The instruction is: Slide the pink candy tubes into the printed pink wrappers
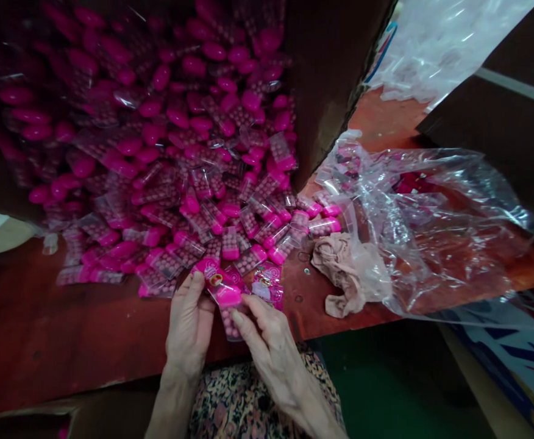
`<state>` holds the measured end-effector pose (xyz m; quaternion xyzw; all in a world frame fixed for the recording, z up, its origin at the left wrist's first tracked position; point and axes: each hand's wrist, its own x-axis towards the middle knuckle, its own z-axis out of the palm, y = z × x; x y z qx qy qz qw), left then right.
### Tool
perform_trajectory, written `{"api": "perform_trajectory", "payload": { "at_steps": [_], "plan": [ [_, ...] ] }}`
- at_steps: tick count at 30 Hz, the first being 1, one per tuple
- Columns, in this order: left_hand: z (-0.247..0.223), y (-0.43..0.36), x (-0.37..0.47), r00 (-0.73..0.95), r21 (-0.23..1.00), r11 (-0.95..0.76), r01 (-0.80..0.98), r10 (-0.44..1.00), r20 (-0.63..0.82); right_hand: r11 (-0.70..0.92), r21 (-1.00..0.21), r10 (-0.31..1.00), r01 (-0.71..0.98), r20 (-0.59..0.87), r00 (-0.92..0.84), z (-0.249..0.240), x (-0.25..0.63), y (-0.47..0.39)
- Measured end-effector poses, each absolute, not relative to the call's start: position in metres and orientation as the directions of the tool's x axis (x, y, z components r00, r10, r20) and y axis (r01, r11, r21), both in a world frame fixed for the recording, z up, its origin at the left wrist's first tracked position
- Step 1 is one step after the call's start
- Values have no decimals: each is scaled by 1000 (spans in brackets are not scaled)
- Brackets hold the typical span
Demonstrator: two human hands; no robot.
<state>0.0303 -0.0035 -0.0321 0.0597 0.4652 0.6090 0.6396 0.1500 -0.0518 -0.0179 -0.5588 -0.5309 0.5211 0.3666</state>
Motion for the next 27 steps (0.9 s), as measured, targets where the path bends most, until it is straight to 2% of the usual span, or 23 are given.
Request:
{"api": "perform_trajectory", "payload": {
  "at_steps": [5,11,16,23,27],
  "plan": [
    [-30,-8,32,-152,694,240,-678,879,-452,-113,-969,988,222,-134,-81,-20,151,-50],
    [-31,-11,36,-104,756,261,-601,912,-397,-31,-950,997,312,-52,-61,-24,149,-50],
    [-33,-12,38,-40,740,299,-603,915,-402,-28,-952,996,304,-52,-71,-27,151,-50],
    [-35,-17,39,44,696,406,-593,879,-475,4,-945,999,327,17,37,-33,149,-51],
    [-35,-17,35,150,658,443,-609,879,-452,-3,-966,1000,257,-3,1,-27,151,-48]
  ]
}}
